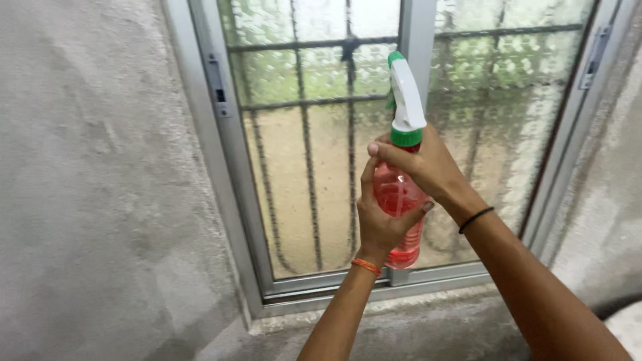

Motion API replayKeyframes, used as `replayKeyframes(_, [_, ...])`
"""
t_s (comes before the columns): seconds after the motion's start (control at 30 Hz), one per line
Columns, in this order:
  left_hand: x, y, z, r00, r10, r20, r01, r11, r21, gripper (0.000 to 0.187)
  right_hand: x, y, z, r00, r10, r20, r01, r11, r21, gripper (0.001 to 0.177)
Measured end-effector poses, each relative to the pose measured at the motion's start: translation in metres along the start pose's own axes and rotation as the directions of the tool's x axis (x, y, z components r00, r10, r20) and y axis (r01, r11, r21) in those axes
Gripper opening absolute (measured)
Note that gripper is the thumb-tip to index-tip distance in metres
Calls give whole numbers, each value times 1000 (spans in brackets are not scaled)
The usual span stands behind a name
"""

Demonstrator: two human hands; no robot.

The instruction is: The person wipes a textured glass window with a blue cloth, then sprays the window with a pink liquid from a spray bottle and continues wiping. The person handles the cloth and spray bottle throughout the task.

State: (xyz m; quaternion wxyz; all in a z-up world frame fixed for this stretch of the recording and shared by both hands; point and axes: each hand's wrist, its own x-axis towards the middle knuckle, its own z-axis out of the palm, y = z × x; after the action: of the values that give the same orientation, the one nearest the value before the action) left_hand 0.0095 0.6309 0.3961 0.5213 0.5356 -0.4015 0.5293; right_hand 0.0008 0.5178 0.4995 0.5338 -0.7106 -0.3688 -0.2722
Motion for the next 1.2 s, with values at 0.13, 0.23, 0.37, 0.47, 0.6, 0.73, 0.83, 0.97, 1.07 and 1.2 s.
replayKeyframes(0.13, [45,15,-63,989,-142,43,143,990,-15,103,39,-41,50,991,-136,12,133,984,118,47])
replayKeyframes(0.23, [82,20,-100,993,-92,68,94,995,-28,101,71,-72,77,984,-175,-32,178,971,163,50])
replayKeyframes(0.37, [154,25,-126,989,65,130,-66,998,6,97,131,-105,87,991,-113,-77,126,973,195,46])
replayKeyframes(0.47, [208,29,-140,979,59,195,-87,986,142,97,166,-126,84,988,-125,-90,146,945,293,38])
replayKeyframes(0.6, [246,33,-149,985,91,148,-115,980,165,97,200,-157,86,970,-223,-98,242,922,302,33])
replayKeyframes(0.73, [264,34,-163,982,183,42,-187,970,154,93,230,-181,106,969,-239,-59,247,937,246,33])
replayKeyframes(0.83, [278,33,-168,942,334,37,-334,915,228,91,246,-186,114,964,-250,-95,267,922,282,33])
replayKeyframes(0.97, [304,32,-165,975,220,11,-215,941,260,95,270,-194,111,955,-278,-102,296,901,317,33])
replayKeyframes(1.07, [325,28,-157,982,191,3,-187,960,210,95,289,-201,103,944,-308,-118,330,897,294,34])
replayKeyframes(1.2, [357,26,-149,970,242,0,-238,957,163,90,315,-220,92,933,-340,-119,360,894,268,35])
